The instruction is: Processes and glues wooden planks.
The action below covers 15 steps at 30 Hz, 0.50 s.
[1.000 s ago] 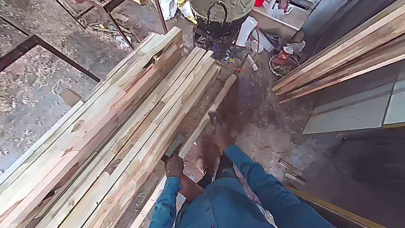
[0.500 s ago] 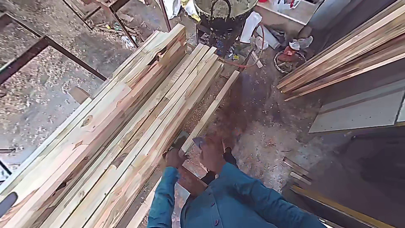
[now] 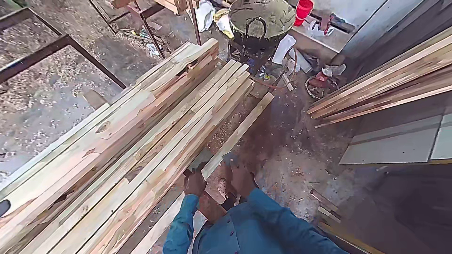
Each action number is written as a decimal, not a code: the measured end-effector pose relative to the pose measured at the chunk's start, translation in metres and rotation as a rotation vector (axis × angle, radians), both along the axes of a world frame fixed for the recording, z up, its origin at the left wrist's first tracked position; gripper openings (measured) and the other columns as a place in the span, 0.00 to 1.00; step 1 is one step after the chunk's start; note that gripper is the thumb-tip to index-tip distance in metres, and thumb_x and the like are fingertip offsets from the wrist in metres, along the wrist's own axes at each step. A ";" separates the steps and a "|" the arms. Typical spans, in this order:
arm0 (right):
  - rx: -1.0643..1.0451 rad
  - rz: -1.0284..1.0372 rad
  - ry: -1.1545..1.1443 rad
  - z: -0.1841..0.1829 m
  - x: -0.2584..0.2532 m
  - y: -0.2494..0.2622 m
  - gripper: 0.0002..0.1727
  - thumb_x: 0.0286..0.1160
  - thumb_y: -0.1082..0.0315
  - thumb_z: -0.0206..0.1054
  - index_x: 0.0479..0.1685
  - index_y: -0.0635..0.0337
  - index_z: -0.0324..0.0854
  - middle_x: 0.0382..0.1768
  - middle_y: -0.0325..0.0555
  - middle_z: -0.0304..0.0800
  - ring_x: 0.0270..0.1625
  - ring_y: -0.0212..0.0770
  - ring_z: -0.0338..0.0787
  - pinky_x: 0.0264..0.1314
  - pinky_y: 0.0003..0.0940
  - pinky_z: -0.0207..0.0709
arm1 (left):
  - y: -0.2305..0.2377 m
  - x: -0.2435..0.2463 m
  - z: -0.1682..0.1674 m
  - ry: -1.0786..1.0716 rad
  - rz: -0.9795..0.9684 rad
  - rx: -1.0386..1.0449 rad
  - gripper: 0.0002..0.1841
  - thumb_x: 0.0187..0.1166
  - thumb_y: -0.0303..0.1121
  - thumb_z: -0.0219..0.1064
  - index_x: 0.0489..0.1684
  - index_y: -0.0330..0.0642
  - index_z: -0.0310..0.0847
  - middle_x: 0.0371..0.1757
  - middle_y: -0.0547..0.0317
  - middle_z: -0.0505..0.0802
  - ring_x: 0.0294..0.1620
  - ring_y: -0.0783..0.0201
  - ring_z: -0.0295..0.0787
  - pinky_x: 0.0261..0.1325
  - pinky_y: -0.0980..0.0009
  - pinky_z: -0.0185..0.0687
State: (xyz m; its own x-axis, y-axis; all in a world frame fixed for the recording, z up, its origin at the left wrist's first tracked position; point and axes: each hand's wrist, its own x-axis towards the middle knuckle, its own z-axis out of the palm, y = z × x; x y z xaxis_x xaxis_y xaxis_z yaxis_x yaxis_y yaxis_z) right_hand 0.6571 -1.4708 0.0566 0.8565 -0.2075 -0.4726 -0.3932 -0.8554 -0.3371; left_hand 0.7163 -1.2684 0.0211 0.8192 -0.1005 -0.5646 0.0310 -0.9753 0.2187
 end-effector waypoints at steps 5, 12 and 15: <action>0.091 -0.338 -0.112 0.029 0.069 -0.072 0.27 0.86 0.63 0.60 0.82 0.62 0.70 0.64 0.70 0.85 0.63 0.67 0.89 0.64 0.63 0.82 | -0.014 -0.029 -0.010 -0.203 0.054 0.074 0.27 0.87 0.36 0.55 0.88 0.47 0.67 0.72 0.43 0.88 0.77 0.45 0.82 0.87 0.45 0.63; 0.123 -0.097 0.120 0.048 0.025 0.020 0.33 0.79 0.58 0.63 0.81 0.68 0.68 0.71 0.69 0.78 0.70 0.63 0.85 0.68 0.58 0.81 | -0.018 -0.030 -0.004 -0.247 0.073 0.082 0.26 0.86 0.36 0.57 0.84 0.45 0.71 0.70 0.42 0.89 0.78 0.45 0.81 0.89 0.47 0.60; 0.161 0.020 0.191 0.052 0.004 0.036 0.33 0.76 0.60 0.65 0.80 0.67 0.69 0.70 0.71 0.77 0.68 0.65 0.85 0.66 0.58 0.82 | -0.018 -0.035 -0.022 -0.414 -0.026 0.151 0.26 0.81 0.28 0.63 0.81 0.38 0.72 0.73 0.35 0.85 0.79 0.38 0.79 0.87 0.42 0.62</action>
